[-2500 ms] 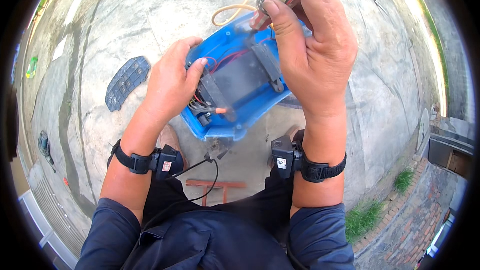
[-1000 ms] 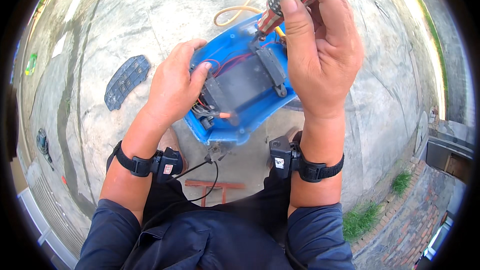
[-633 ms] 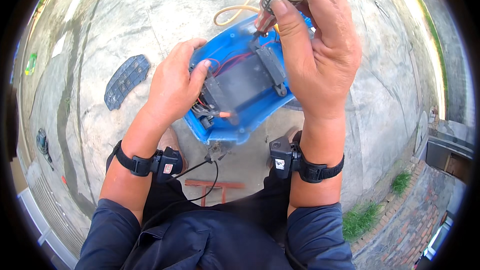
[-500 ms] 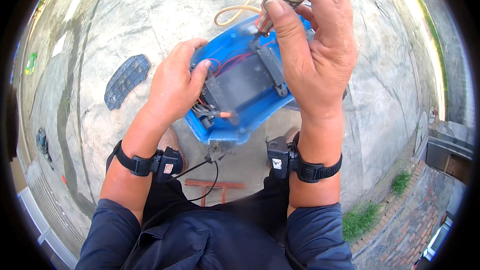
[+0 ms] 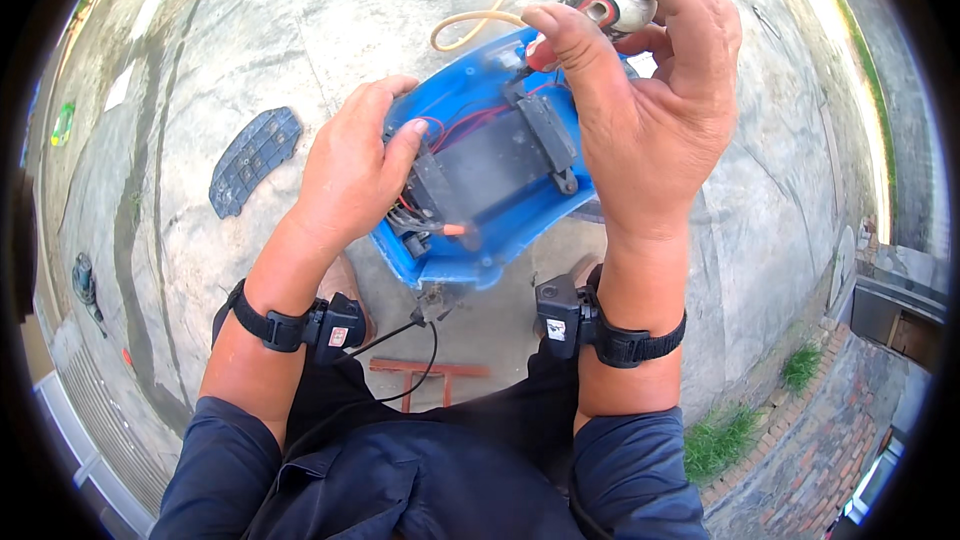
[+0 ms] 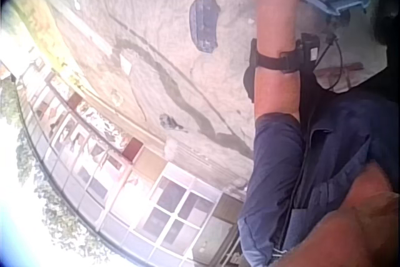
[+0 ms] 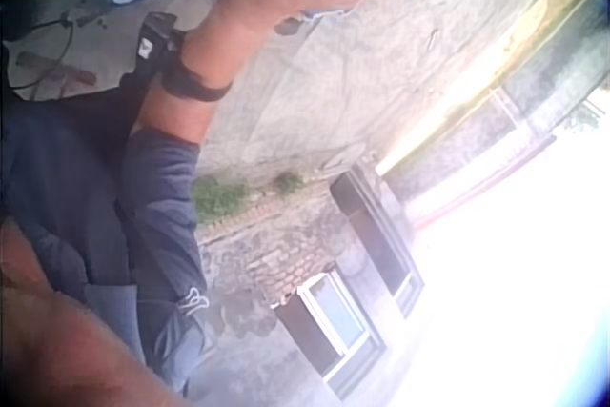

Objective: The person removes a plastic cover from a blue sprayer machine, uses a screwdriver on internal components, and extracts a black battery from the housing.

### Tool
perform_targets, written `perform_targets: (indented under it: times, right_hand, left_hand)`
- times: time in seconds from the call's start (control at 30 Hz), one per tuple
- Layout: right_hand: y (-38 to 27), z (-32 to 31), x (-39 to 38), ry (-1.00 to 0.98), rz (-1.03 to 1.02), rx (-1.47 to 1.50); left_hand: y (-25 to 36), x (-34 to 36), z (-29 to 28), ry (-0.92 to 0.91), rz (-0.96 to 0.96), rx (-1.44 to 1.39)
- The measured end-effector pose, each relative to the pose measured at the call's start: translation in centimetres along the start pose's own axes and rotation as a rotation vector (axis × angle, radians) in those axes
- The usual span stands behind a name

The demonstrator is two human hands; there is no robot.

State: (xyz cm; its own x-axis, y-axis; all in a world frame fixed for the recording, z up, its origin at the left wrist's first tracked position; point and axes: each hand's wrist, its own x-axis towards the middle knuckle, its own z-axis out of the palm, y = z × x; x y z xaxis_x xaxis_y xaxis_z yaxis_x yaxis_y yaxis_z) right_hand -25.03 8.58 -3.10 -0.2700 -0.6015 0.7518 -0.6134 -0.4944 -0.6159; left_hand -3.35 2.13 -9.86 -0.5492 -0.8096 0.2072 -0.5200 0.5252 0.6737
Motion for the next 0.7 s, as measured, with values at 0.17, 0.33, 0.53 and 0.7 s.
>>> perform_targets:
  times: [0.17, 0.33, 0.53, 0.7]
  right_hand:
    - [-0.5, 0.3, 0.2, 0.003, 0.013, -0.052]
    - [-1.1, 0.8, 0.6, 0.026, 0.081, 0.136]
    - [0.1, -0.2, -0.1, -0.005, 0.029, -0.072]
    - [-1.5, 1.4, 0.5, 0.024, 0.067, 0.136]
  left_hand:
    - [-0.3, 0.0, 0.1, 0.013, 0.026, 0.003]
    - [-0.1, 0.0, 0.1, -0.004, -0.001, -0.003]
    - [-0.1, 0.0, 0.1, -0.005, 0.0, 0.017]
    - [-0.1, 0.0, 0.3, -0.007, 0.01, 0.006]
